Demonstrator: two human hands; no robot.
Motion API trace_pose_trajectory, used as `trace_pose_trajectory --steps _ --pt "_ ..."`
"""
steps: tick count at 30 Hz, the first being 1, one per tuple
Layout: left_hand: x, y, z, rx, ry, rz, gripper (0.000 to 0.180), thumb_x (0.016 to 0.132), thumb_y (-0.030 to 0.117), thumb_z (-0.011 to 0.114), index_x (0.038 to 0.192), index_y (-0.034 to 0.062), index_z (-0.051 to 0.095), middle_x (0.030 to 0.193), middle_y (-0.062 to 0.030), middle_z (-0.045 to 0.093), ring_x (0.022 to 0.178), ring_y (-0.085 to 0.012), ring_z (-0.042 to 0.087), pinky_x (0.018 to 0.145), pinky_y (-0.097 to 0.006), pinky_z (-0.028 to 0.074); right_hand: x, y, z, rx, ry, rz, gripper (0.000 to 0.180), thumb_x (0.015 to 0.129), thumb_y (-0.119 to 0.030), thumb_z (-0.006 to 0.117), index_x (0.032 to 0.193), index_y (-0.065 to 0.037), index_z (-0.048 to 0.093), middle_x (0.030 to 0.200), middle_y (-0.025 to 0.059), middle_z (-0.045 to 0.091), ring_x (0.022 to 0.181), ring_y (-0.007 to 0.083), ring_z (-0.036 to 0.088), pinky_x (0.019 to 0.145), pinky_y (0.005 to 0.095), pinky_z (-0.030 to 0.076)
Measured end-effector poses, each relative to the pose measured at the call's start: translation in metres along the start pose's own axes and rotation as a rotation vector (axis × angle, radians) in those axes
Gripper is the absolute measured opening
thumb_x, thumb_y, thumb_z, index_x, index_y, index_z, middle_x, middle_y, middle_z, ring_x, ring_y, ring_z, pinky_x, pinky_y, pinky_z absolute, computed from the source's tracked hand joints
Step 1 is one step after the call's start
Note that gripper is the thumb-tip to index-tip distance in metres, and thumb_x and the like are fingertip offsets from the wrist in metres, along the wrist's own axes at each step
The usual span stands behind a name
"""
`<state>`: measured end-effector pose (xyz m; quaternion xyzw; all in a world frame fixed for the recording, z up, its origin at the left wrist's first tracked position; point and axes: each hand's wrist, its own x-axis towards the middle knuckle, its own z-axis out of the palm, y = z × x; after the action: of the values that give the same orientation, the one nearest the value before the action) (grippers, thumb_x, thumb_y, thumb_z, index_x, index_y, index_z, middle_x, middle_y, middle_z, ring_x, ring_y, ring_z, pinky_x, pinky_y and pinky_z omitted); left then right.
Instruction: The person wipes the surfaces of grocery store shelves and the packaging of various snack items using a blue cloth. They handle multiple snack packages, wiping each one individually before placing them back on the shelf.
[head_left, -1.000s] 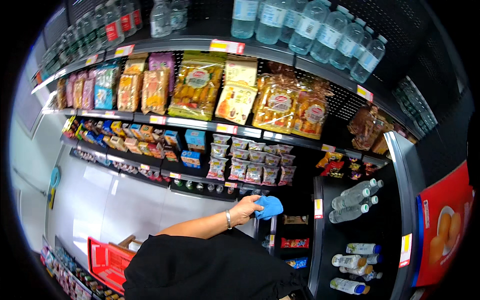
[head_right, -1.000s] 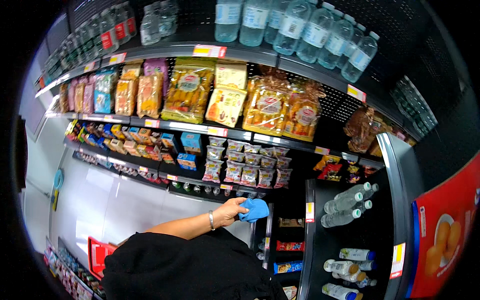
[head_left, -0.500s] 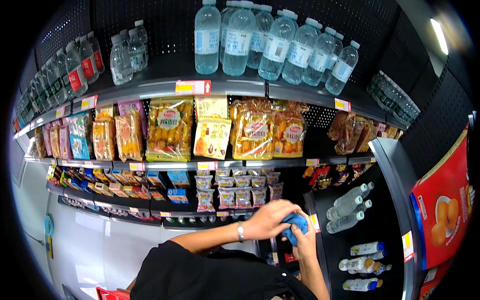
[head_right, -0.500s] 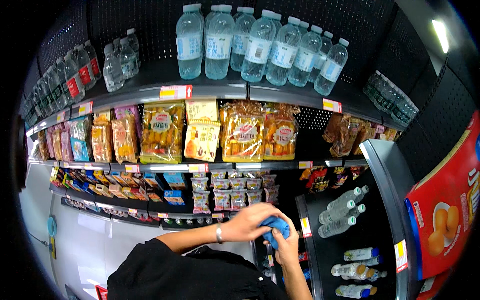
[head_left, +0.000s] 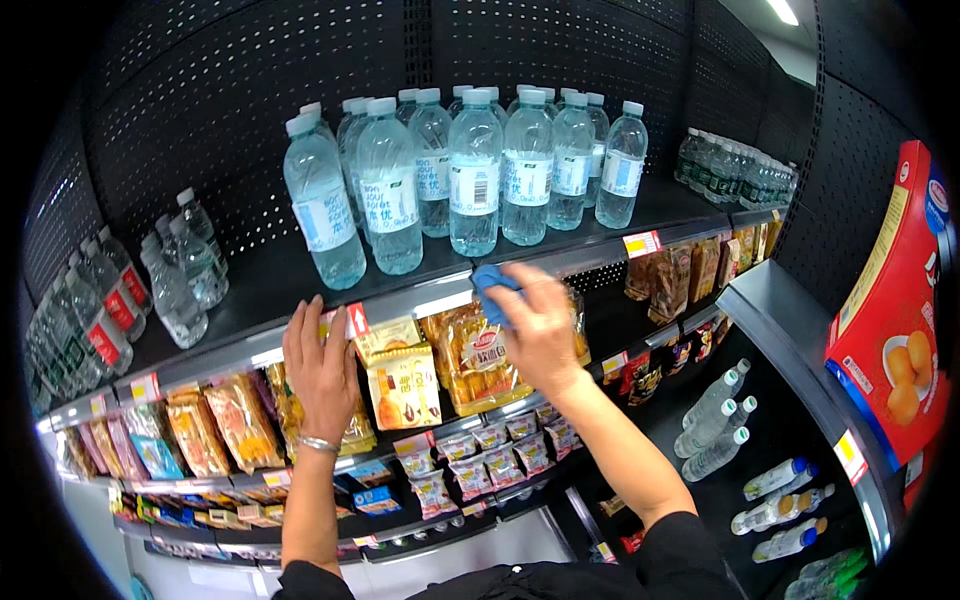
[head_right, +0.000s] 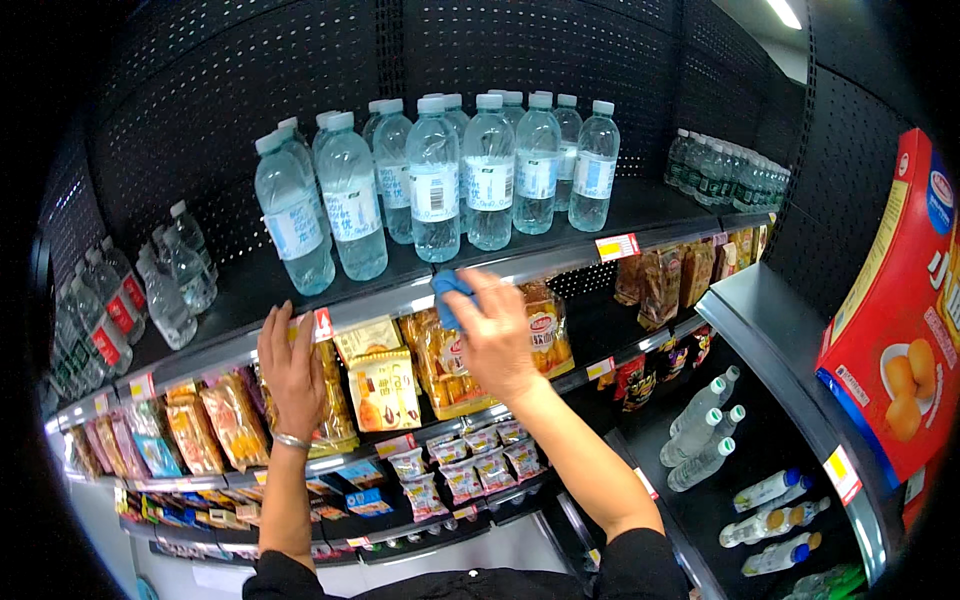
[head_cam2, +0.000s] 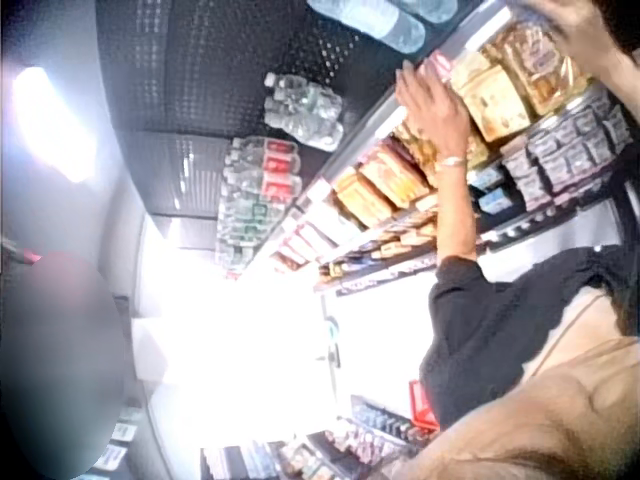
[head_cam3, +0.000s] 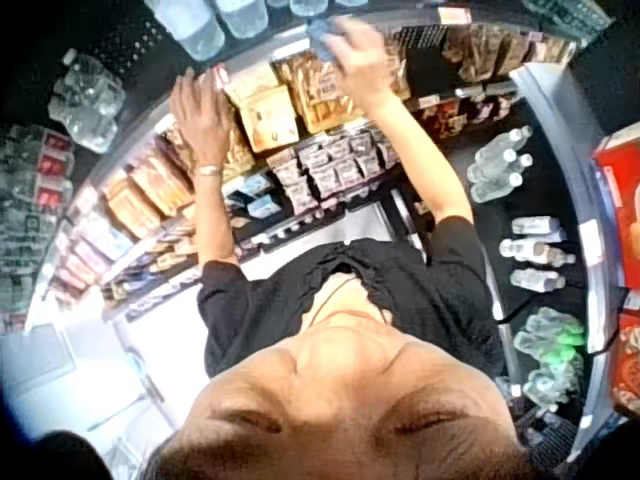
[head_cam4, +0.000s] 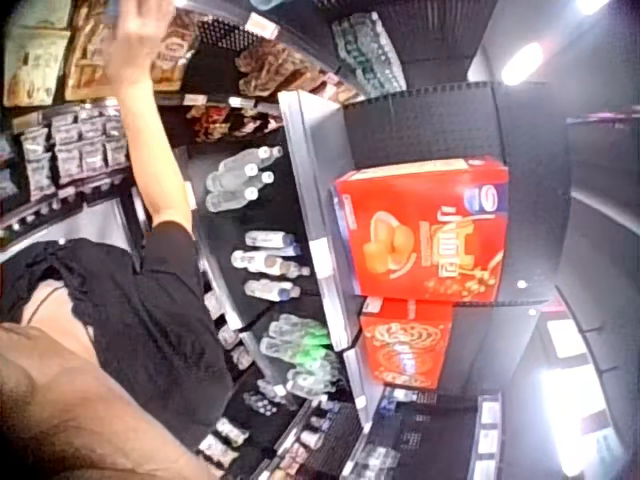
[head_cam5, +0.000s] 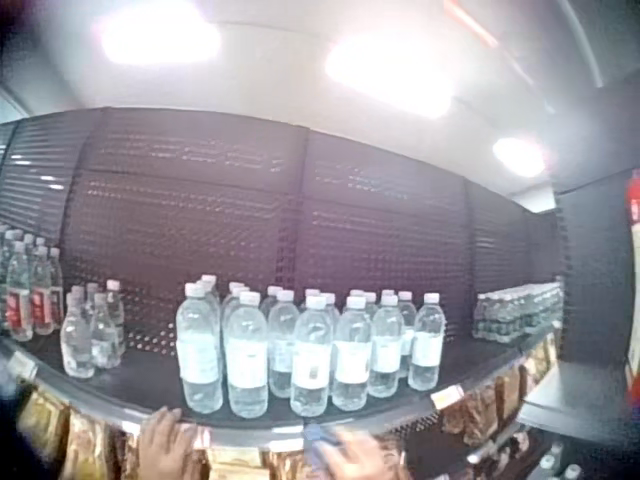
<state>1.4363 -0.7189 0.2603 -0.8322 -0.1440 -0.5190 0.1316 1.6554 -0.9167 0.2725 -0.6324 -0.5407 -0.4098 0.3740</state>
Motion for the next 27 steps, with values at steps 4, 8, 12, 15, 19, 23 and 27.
trace_pose_trajectory --steps 4,8,12,15,19,23,27 --pt "-0.002 -0.005 -0.007 0.030 -0.033 -0.014 0.045 0.084 -0.001 0.059 0.129 0.0044 0.060 0.140 -0.0210 0.050 0.133 -0.0410 0.043 0.111 -0.051 0.033 0.000 -0.002 0.026 0.088 0.092 -0.016 0.046 0.063 0.006 0.064 0.107 -0.007 0.067 0.125 0.0134 0.060 0.115 0.0357 0.056 0.098 0.0468 0.043" --pt "-0.003 -0.008 -0.005 0.041 -0.054 0.005 0.049 0.082 -0.001 0.060 0.130 0.0057 0.060 0.141 -0.0204 0.050 0.134 -0.0408 0.043 0.111 -0.052 0.033 -0.008 0.044 0.014 -0.017 0.198 0.044 0.038 0.063 0.007 0.063 0.097 -0.007 0.070 0.110 0.0115 0.065 0.108 0.0349 0.059 0.094 0.0461 0.045" --pt "-0.007 -0.016 -0.008 0.045 -0.070 -0.010 0.051 0.080 0.001 0.062 0.130 0.0062 0.060 0.141 -0.0208 0.050 0.134 -0.0414 0.044 0.111 -0.052 0.034 -0.019 0.108 -0.001 -0.191 0.256 0.196 0.038 0.065 0.010 0.058 0.096 -0.008 0.070 0.110 0.0109 0.067 0.110 0.0324 0.059 0.098 0.0433 0.042" --pt "-0.026 -0.031 -0.007 0.022 -0.044 -0.072 0.045 0.078 0.004 0.065 0.124 0.0040 0.062 0.141 -0.0214 0.050 0.134 -0.0420 0.045 0.113 -0.054 0.033 -0.014 0.125 -0.006 -0.270 0.259 0.261 0.040 0.068 0.009 0.053 0.100 -0.006 0.074 0.112 0.0134 0.070 0.110 0.0311 0.062 0.101 0.0429 0.042" --pt "-0.013 -0.007 0.018 -0.154 0.136 0.004 0.055 0.074 -0.002 0.061 0.127 0.0090 0.057 0.144 -0.0222 0.047 0.136 -0.0424 0.043 0.114 -0.056 0.031 -0.032 0.159 -0.033 -0.230 0.274 0.249 0.036 0.083 0.009 0.051 0.113 -0.001 0.069 0.120 0.0160 0.067 0.117 0.0320 0.060 0.104 0.0419 0.044" --pt "-0.011 0.006 0.006 -0.056 -0.019 -0.088 0.073 0.069 -0.005 0.065 0.138 0.0118 0.050 0.155 -0.0193 0.034 0.146 -0.0381 0.030 0.117 -0.055 0.026 -0.033 0.131 0.008 -0.124 0.149 0.086 0.035 0.088 0.005 0.050 0.117 -0.002 0.068 0.127 0.0138 0.064 0.117 0.0345 0.058 0.101 0.0469 0.045" --pt "-0.023 0.005 0.013 -0.001 0.035 -0.091 0.065 0.074 -0.003 0.066 0.136 0.0102 0.051 0.155 -0.0201 0.034 0.147 -0.0374 0.027 0.119 -0.055 0.021 -0.015 0.068 0.032 0.037 0.110 -0.109 0.036 0.086 0.014 0.049 0.110 0.000 0.070 0.122 0.0141 0.066 0.114 0.0336 0.059 0.096 0.0465 0.049"
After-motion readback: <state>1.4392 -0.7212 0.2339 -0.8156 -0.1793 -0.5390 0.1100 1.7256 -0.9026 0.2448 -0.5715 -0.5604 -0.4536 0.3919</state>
